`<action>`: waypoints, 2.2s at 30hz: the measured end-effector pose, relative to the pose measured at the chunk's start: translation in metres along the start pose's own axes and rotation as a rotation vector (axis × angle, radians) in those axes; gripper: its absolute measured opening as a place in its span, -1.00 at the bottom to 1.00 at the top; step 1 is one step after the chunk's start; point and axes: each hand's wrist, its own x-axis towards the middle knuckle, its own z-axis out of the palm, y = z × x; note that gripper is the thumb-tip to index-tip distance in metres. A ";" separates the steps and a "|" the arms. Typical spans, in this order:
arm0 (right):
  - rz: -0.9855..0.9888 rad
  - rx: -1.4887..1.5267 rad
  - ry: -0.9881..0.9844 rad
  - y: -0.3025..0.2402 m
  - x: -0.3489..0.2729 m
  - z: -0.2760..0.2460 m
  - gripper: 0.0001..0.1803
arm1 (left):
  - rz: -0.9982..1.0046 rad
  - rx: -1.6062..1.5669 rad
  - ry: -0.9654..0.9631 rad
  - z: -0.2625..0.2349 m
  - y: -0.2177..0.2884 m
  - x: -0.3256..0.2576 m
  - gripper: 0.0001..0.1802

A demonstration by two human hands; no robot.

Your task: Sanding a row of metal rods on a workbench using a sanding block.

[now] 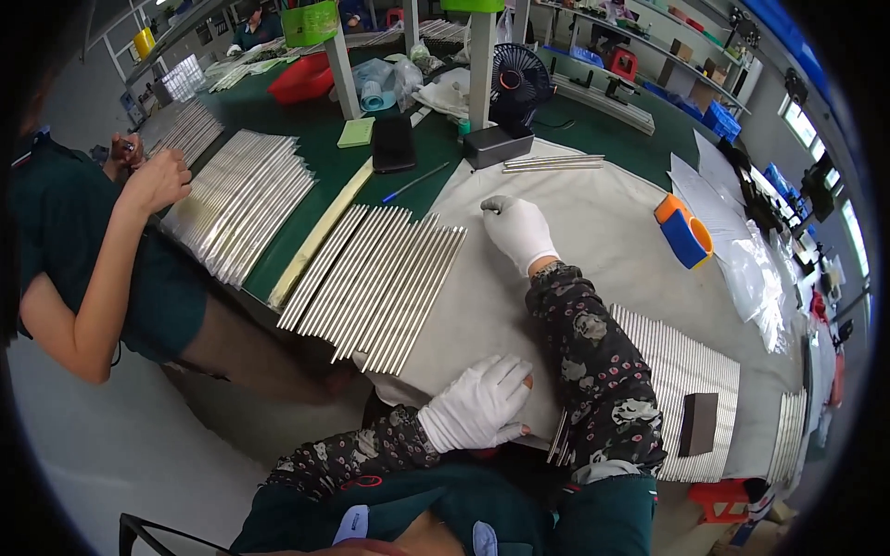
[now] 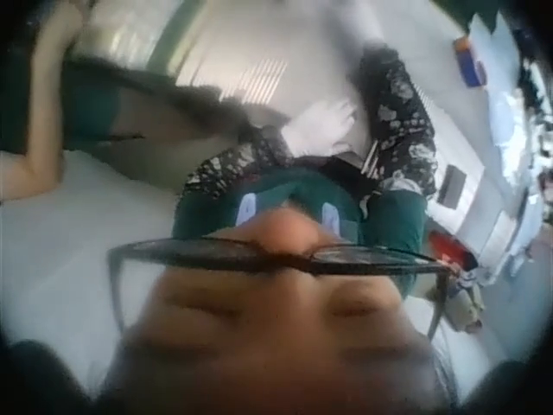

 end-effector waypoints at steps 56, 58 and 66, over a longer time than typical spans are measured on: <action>-0.563 -0.822 0.051 0.041 -0.095 -0.015 -0.69 | -0.096 -0.051 -0.070 0.008 0.006 -0.002 -0.34; -0.590 -0.863 0.058 0.039 -0.093 -0.013 -0.66 | -0.065 -0.021 0.022 0.014 0.004 -0.005 -0.35; -0.603 -0.913 0.097 0.039 -0.093 -0.012 -0.64 | -0.074 -0.022 0.008 0.012 0.005 -0.005 -0.35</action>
